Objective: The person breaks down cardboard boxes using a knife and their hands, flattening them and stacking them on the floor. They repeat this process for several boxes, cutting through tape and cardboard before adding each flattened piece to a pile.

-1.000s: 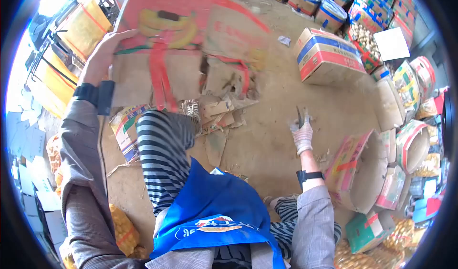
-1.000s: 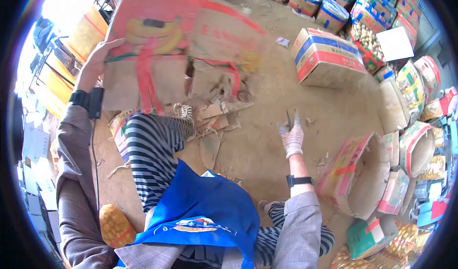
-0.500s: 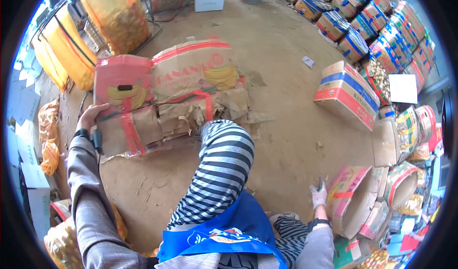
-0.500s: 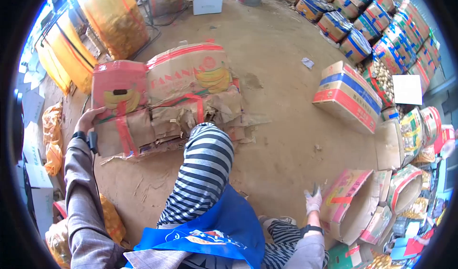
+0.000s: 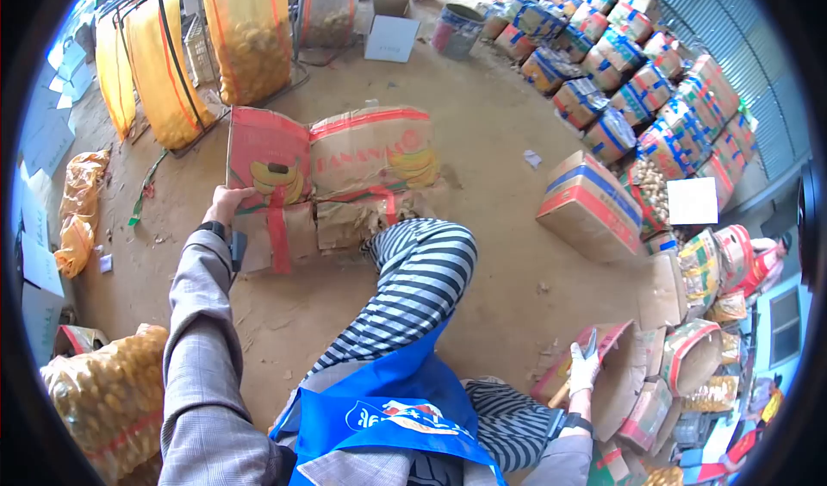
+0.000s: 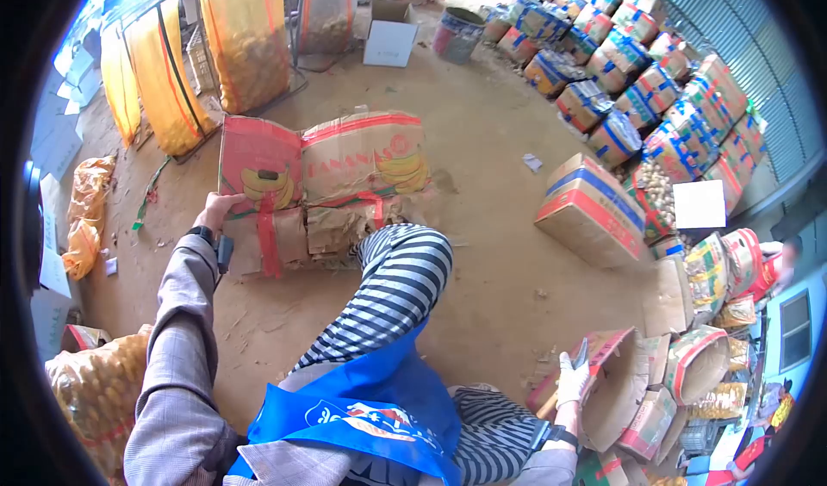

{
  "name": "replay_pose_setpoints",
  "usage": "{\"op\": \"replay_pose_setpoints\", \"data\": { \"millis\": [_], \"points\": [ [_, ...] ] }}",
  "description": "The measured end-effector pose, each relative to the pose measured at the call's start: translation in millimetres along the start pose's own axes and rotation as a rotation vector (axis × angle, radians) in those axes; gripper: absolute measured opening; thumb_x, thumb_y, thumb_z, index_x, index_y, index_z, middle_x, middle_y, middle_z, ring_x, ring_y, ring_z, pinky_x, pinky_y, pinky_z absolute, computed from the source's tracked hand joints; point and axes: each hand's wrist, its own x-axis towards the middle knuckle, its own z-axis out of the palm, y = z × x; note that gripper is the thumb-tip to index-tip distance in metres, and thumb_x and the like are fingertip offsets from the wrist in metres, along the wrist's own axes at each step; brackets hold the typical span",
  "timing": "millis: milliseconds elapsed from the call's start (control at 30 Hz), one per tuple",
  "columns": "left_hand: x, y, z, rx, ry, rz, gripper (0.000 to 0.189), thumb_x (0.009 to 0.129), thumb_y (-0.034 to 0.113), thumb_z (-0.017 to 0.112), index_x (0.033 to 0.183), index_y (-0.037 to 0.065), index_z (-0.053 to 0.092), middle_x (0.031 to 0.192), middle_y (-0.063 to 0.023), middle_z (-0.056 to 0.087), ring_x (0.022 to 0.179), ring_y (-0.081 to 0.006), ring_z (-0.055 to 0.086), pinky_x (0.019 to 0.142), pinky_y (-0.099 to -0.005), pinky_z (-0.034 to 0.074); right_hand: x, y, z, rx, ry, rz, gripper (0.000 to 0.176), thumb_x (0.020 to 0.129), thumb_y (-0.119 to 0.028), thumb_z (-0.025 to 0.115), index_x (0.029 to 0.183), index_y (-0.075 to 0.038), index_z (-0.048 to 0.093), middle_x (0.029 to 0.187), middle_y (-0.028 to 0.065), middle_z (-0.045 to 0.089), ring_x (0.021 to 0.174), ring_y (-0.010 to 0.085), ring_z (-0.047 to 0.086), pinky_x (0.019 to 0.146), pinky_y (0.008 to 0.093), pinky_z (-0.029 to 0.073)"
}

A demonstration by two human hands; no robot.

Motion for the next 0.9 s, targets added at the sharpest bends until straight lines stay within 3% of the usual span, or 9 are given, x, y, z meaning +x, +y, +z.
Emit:
{"op": "replay_pose_setpoints", "data": {
  "millis": [33, 133, 300, 433, 500, 600, 700, 800, 900],
  "points": [
    [-1, 3, 8, 0.013, 0.025, 0.041, 0.042, 0.065, 0.028, 0.083, 0.095, 0.001, 0.07, 0.086, -0.0063, 0.07, 0.076, -0.0179, 0.067, 0.068, -0.0325, 0.054, -31, -51, -4, 0.036, -0.002, 0.144, 0.067, 0.087, -0.008, 0.061, 0.146, -0.019, 0.03, 0.135, 0.0119, 0.047, 0.046, 0.0048, 0.04, 0.036, 0.0193, 0.032],
    [-1, 23, 19, 0.251, 0.177, 0.05, 0.056, 0.056, 0.036, 0.085, 0.095, 0.0, 0.069, 0.093, -0.0123, 0.07, 0.087, -0.0241, 0.068, 0.076, -0.0345, 0.053, -60, -52, -34, 0.248, 0.185, -0.014, 0.073, 0.086, -0.005, 0.062, 0.147, -0.015, 0.024, 0.142, 0.01, 0.041, 0.046, 0.0054, 0.039, 0.036, 0.0197, 0.032],
    [-6, 35, 28, 0.367, 0.215, 0.065, 0.07, 0.052, 0.045, 0.084, 0.099, -0.003, 0.067, 0.106, -0.0197, 0.066, 0.101, -0.0292, 0.064, 0.084, -0.0368, 0.051, -89, -57, -82, 0.445, 0.41, -0.013, 0.068, 0.091, -0.015, 0.058, 0.148, -0.017, 0.022, 0.13, 0.0087, 0.051, 0.045, 0.0037, 0.037, 0.038, 0.0185, 0.031],
    [10, 18, 11, 0.397, 0.239, 0.076, 0.074, 0.051, 0.045, 0.085, 0.1, -0.006, 0.066, 0.105, -0.0222, 0.065, 0.101, -0.0311, 0.063, 0.087, -0.0371, 0.05, -79, -66, -69, 0.398, 0.457, -0.02, 0.067, 0.091, -0.016, 0.059, 0.148, -0.019, 0.023, 0.114, 0.0061, 0.058, 0.044, 0.0034, 0.034, 0.038, 0.0182, 0.03],
    [31, -7, 6, 0.317, 0.256, 0.09, 0.076, 0.051, 0.045, 0.086, 0.103, -0.006, 0.065, 0.105, -0.0218, 0.065, 0.102, -0.0321, 0.062, 0.088, -0.0359, 0.049, -63, -59, -59, 0.37, 0.408, -0.004, 0.067, 0.091, -0.016, 0.058, 0.148, -0.021, 0.023, 0.089, 0.0017, 0.056, 0.042, 0.0034, 0.033, 0.036, 0.0186, 0.03],
    [40, -28, 1, 0.432, 0.295, -0.065, 0.08, 0.06, 0.041, 0.083, 0.122, -0.001, 0.054, 0.125, -0.0211, 0.056, 0.117, -0.0308, 0.054, 0.094, -0.0447, 0.045, -54, -75, -33, 0.353, 0.296, 0.105, 0.067, 0.091, -0.016, 0.058, 0.148, -0.022, 0.022, 0.078, -0.0001, 0.052, 0.04, 0.0038, 0.033, 0.035, 0.0194, 0.031],
    [34, -55, 48, 0.599, 0.656, -0.053, 0.086, 0.074, 0.041, 0.073, 0.142, 0.01, 0.033, 0.147, -0.0186, 0.03, 0.135, -0.0307, 0.032, 0.099, -0.0607, 0.033, -32, -70, -4, 0.323, 0.256, 0.223, 0.067, 0.091, -0.016, 0.058, 0.147, -0.024, 0.022, 0.073, 0.0003, 0.051, 0.038, 0.0046, 0.034, 0.033, 0.0212, 0.033],
    [54, -106, 103, 0.907, 0.927, 0.246, 0.083, 0.085, 0.048, 0.057, 0.149, 0.02, 0.012, 0.155, -0.0137, 0.006, 0.143, -0.0325, 0.007, 0.098, -0.0718, 0.021, -14, -71, 20, 0.235, 0.249, 0.329, 0.063, 0.09, -0.018, 0.059, 0.144, -0.022, 0.028, 0.067, 0.0003, 0.05, 0.037, 0.0058, 0.036, 0.032, 0.0237, 0.035],
    [109, -161, 100, 0.818, 0.587, -0.041, 0.085, 0.086, 0.061, 0.046, 0.15, 0.02, 0.008, 0.155, -0.0157, 0.006, 0.143, -0.0351, 0.003, 0.099, -0.072, 0.017, 1, -66, 24, 0.105, 0.199, 0.46, 0.05, 0.09, -0.021, 0.061, 0.135, -0.014, 0.04, 0.064, -0.0007, 0.049, 0.036, 0.0062, 0.036, 0.032, 0.0238, 0.034]
  ]
}}
